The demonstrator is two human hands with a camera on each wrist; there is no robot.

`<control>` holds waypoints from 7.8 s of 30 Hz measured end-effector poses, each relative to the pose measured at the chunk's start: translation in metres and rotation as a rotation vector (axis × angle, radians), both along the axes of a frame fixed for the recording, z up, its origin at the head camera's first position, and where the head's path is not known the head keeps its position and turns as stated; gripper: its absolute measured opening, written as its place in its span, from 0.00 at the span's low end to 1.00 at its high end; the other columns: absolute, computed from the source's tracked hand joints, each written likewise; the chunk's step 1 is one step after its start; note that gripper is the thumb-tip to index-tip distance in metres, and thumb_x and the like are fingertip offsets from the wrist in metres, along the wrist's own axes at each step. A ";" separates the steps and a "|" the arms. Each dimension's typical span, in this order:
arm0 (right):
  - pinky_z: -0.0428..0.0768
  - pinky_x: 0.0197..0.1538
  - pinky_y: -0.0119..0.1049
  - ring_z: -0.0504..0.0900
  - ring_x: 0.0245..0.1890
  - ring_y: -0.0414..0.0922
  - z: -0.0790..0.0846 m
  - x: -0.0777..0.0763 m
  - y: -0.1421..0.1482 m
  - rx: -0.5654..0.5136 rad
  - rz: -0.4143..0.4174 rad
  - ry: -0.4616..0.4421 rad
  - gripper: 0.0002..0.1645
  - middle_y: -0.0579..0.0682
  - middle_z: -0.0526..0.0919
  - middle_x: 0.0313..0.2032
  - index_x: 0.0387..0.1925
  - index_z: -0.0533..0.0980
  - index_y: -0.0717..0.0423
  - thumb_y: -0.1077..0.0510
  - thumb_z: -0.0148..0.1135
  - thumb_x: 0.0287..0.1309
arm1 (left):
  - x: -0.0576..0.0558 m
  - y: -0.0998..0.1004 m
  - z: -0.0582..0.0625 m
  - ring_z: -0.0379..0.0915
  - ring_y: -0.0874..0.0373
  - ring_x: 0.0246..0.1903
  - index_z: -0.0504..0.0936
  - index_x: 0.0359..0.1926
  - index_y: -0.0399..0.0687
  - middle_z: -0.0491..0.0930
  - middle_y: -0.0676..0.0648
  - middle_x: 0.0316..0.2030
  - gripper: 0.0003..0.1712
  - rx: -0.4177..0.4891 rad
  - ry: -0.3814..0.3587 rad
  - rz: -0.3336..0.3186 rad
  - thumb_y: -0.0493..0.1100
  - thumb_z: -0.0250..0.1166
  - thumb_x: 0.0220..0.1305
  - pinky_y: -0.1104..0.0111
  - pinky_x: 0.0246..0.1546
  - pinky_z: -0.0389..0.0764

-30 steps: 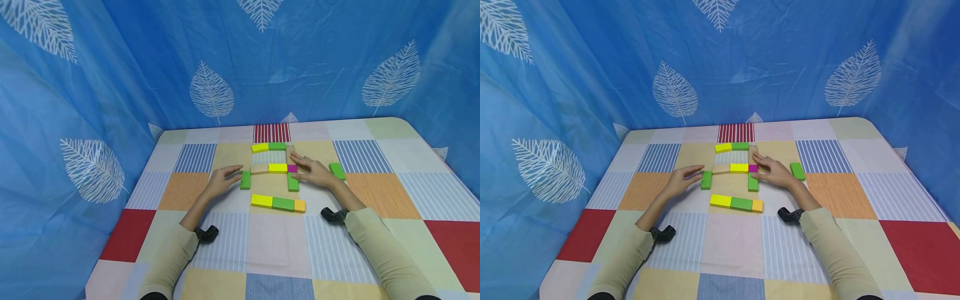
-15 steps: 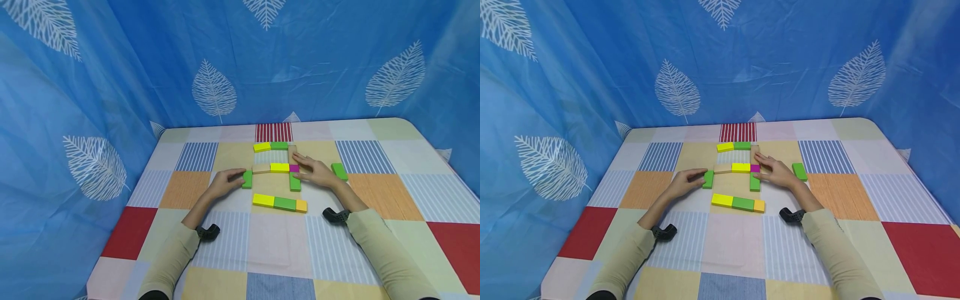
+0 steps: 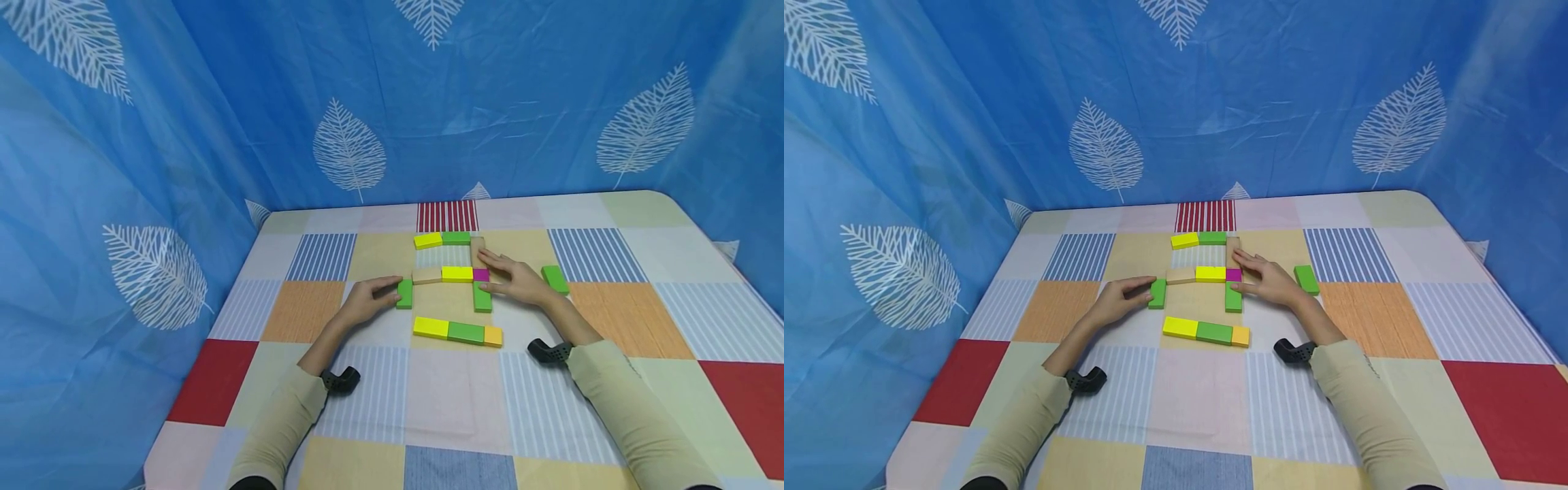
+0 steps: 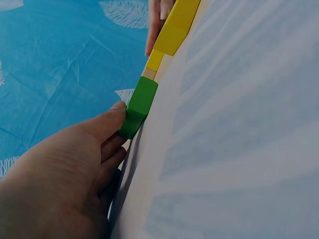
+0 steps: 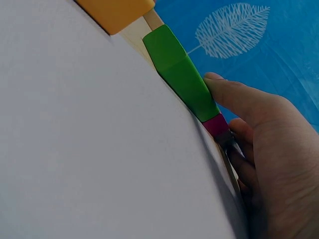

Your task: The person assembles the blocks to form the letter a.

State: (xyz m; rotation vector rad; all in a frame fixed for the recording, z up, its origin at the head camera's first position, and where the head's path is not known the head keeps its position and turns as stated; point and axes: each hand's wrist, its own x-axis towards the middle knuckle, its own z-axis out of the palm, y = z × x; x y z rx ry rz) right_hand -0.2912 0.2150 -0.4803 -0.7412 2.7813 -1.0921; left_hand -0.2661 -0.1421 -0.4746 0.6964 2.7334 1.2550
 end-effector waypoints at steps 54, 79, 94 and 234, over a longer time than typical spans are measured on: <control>0.79 0.45 0.40 0.81 0.41 0.44 0.007 0.093 -0.112 -0.116 0.019 0.238 0.25 0.48 0.84 0.39 0.45 0.81 0.56 0.50 0.73 0.43 | -0.003 -0.002 -0.007 0.65 0.59 0.58 0.75 0.58 0.53 0.73 0.52 0.57 0.25 -0.004 0.040 -0.016 0.51 0.62 0.61 0.66 0.59 0.65; 0.80 0.41 0.36 0.80 0.38 0.42 0.008 0.093 -0.116 -0.061 0.015 0.333 0.26 0.47 0.84 0.37 0.43 0.82 0.54 0.47 0.74 0.41 | -0.001 -0.001 -0.004 0.65 0.58 0.58 0.75 0.58 0.52 0.73 0.52 0.57 0.24 -0.004 0.033 -0.004 0.51 0.62 0.61 0.66 0.59 0.65; 0.80 0.41 0.35 0.80 0.38 0.41 0.007 0.091 -0.117 -0.053 0.016 0.347 0.26 0.47 0.84 0.37 0.43 0.82 0.54 0.45 0.74 0.40 | -0.002 0.000 -0.004 0.65 0.58 0.59 0.75 0.58 0.53 0.73 0.52 0.57 0.24 -0.003 0.018 0.003 0.51 0.63 0.61 0.65 0.59 0.65; 0.79 0.43 0.42 0.79 0.42 0.43 0.021 0.109 -0.044 -0.065 -0.002 0.300 0.30 0.46 0.83 0.42 0.49 0.79 0.57 0.53 0.74 0.41 | -0.005 0.001 -0.006 0.66 0.59 0.58 0.75 0.58 0.52 0.74 0.52 0.56 0.24 -0.002 0.045 -0.015 0.49 0.62 0.61 0.67 0.59 0.66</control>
